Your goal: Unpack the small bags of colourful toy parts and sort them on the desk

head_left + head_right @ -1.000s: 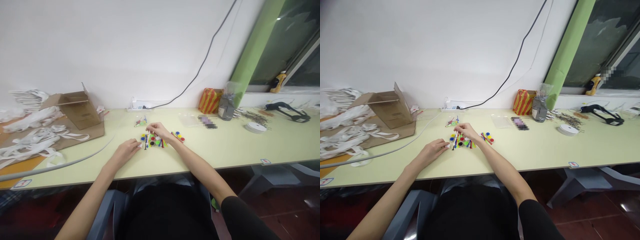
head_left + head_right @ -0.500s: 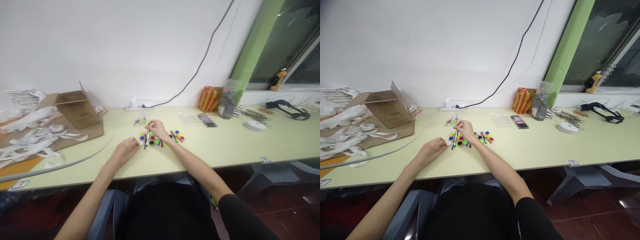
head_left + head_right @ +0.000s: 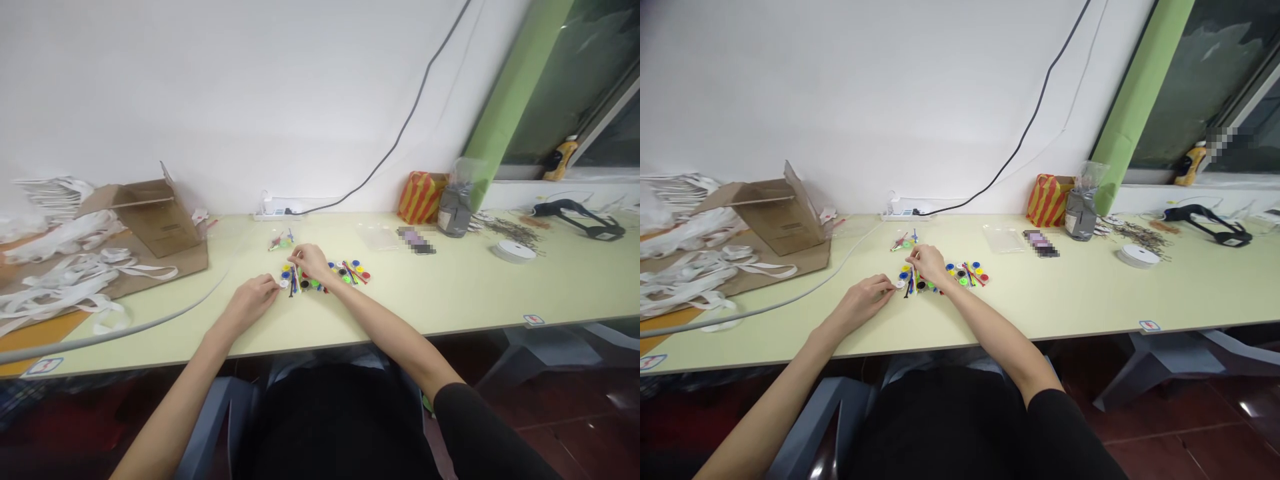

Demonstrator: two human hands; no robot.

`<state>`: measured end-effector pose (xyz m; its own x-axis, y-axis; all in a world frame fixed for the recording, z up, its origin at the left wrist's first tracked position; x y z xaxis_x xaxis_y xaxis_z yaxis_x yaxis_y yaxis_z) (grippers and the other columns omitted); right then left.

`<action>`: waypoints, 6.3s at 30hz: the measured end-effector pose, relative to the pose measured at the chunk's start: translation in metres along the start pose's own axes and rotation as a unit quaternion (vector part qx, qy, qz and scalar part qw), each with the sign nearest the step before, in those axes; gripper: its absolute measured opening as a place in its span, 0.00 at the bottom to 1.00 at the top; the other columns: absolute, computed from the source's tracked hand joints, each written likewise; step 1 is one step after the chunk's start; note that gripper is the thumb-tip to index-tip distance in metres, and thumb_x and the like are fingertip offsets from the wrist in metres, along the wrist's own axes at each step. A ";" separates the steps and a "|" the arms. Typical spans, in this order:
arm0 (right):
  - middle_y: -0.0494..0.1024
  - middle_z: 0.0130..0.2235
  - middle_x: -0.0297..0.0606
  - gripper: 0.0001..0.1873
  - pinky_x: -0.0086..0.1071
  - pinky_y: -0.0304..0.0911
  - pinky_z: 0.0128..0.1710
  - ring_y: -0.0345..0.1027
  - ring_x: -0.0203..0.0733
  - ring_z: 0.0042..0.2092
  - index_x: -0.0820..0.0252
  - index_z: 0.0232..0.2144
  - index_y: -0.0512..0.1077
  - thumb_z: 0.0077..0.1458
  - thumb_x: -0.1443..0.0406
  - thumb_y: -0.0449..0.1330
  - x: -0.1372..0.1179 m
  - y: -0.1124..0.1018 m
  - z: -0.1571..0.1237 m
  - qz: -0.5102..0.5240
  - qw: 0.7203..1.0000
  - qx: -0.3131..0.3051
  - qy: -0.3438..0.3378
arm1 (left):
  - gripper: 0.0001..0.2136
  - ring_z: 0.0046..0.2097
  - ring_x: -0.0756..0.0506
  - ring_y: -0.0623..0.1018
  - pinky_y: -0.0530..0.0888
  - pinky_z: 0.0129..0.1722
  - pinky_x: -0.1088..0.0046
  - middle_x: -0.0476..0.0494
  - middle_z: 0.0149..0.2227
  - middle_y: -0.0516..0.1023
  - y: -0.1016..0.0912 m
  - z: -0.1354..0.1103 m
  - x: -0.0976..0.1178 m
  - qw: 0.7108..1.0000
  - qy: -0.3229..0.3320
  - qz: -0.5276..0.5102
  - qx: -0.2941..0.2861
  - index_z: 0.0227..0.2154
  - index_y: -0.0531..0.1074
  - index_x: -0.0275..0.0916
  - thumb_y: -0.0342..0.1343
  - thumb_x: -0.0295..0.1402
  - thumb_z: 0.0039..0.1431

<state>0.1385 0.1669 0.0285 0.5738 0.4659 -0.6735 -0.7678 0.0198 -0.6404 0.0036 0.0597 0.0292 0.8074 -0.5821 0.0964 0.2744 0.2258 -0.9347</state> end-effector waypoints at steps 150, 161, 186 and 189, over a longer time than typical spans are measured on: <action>0.71 0.24 0.30 0.31 0.24 0.52 0.20 0.60 0.33 0.21 0.63 0.49 0.62 0.42 0.77 0.65 0.142 -0.074 0.023 0.205 0.922 0.072 0.321 | 0.28 0.71 0.38 0.54 0.51 0.68 0.52 0.38 0.69 0.57 0.067 0.095 -0.080 0.992 -0.085 -0.094 -0.021 0.67 0.54 0.41 0.33 0.48 0.70; 0.73 0.32 0.32 0.29 0.27 0.62 0.31 0.69 0.36 0.31 0.57 0.50 0.61 0.43 0.72 0.60 0.117 -0.117 0.049 0.233 0.952 0.101 0.173 | 0.28 0.68 0.38 0.60 0.56 0.66 0.54 0.36 0.67 0.62 0.070 0.096 -0.081 0.991 -0.078 -0.109 -0.001 0.66 0.56 0.41 0.37 0.49 0.70; 0.74 0.38 0.38 0.07 0.34 0.68 0.44 0.70 0.41 0.40 0.58 0.36 0.69 0.51 0.65 0.58 -0.005 -0.049 -0.017 0.309 0.939 0.153 -0.001 | 0.17 0.34 0.47 0.73 0.71 0.34 0.71 0.45 0.32 0.77 0.011 0.098 -0.035 0.826 -0.097 -0.515 0.209 0.39 0.79 0.37 0.61 0.47 0.57; 0.74 0.37 0.37 0.13 0.35 0.67 0.45 0.71 0.41 0.41 0.57 0.39 0.69 0.50 0.64 0.62 -0.002 -0.053 -0.025 0.329 0.935 0.127 -0.024 | 0.13 0.34 0.48 0.74 0.73 0.34 0.71 0.45 0.33 0.76 0.009 0.094 -0.046 0.785 -0.119 -0.558 0.241 0.31 0.75 0.37 0.66 0.43 0.52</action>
<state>0.1849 0.1430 0.0551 -0.0559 0.4907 -0.8695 -0.9967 -0.0786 0.0197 0.0182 0.1622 0.0482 -0.0178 -0.4789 0.8777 0.9998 -0.0188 0.0100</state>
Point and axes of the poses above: each hand's wrist, its own z-axis towards the middle knuckle, its own y-axis out of the palm, x = y × z, the point moved 8 cm from there along z, towards the middle knuckle
